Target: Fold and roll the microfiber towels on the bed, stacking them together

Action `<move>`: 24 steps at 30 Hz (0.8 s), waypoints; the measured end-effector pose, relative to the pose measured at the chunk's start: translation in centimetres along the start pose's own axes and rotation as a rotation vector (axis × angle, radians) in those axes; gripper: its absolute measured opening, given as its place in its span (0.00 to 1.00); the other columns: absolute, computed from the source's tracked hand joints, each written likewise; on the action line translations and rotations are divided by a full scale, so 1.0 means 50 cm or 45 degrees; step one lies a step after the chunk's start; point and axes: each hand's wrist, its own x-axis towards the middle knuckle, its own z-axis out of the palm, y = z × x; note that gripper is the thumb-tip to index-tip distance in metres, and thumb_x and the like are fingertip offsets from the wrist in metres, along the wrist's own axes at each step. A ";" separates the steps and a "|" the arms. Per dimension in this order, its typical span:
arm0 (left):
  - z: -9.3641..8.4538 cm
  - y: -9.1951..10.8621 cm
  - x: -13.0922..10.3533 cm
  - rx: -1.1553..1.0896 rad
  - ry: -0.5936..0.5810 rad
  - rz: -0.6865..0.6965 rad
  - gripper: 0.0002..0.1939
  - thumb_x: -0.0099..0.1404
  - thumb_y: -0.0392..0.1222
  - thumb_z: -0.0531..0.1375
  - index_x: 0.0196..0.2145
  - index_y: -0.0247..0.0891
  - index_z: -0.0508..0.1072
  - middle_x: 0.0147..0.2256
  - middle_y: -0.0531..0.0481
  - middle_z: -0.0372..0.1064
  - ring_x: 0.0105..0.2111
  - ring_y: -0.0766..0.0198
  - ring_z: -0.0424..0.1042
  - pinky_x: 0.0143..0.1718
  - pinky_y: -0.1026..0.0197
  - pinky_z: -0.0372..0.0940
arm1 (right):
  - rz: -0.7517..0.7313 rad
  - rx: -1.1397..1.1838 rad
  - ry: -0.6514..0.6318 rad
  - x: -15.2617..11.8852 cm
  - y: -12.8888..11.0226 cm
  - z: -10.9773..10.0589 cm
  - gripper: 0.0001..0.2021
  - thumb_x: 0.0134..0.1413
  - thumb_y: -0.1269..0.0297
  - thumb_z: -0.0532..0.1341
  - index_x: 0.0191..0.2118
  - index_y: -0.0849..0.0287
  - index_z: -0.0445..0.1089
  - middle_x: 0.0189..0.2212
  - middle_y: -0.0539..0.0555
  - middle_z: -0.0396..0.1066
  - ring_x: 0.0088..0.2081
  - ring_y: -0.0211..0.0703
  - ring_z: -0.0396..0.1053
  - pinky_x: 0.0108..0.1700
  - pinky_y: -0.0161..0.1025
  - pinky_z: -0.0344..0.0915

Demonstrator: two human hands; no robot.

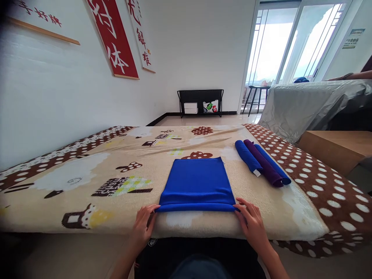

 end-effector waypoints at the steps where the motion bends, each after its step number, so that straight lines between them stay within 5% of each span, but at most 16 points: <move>1: -0.001 0.001 0.000 -0.010 0.005 -0.004 0.15 0.71 0.35 0.51 0.53 0.45 0.67 0.48 0.47 0.72 0.50 0.58 0.70 0.56 0.51 0.62 | -0.001 0.012 -0.004 0.001 0.000 -0.001 0.11 0.65 0.63 0.56 0.50 0.49 0.69 0.54 0.54 0.69 0.54 0.50 0.68 0.52 0.50 0.66; 16: -0.059 0.018 0.010 -0.072 -0.161 -0.014 0.12 0.66 0.35 0.51 0.47 0.43 0.65 0.41 0.48 0.70 0.43 0.57 0.70 0.49 0.52 0.64 | 0.000 0.041 -0.129 0.012 -0.023 -0.022 0.09 0.66 0.64 0.50 0.41 0.53 0.68 0.59 0.56 0.64 0.56 0.50 0.65 0.53 0.48 0.63; 20: -0.039 0.040 0.034 0.127 -0.222 -0.017 0.12 0.62 0.31 0.51 0.41 0.42 0.68 0.37 0.49 0.71 0.39 0.56 0.69 0.48 0.49 0.61 | 0.024 -0.189 0.002 0.026 -0.043 0.003 0.07 0.64 0.66 0.53 0.37 0.55 0.68 0.55 0.56 0.69 0.51 0.51 0.68 0.53 0.52 0.60; 24: 0.017 0.113 0.052 0.333 -0.011 0.028 0.18 0.60 0.27 0.52 0.45 0.41 0.70 0.45 0.43 0.72 0.48 0.48 0.68 0.52 0.42 0.55 | -0.007 -0.330 0.170 0.040 -0.103 0.040 0.10 0.61 0.71 0.54 0.45 0.54 0.69 0.54 0.58 0.70 0.54 0.53 0.67 0.57 0.54 0.55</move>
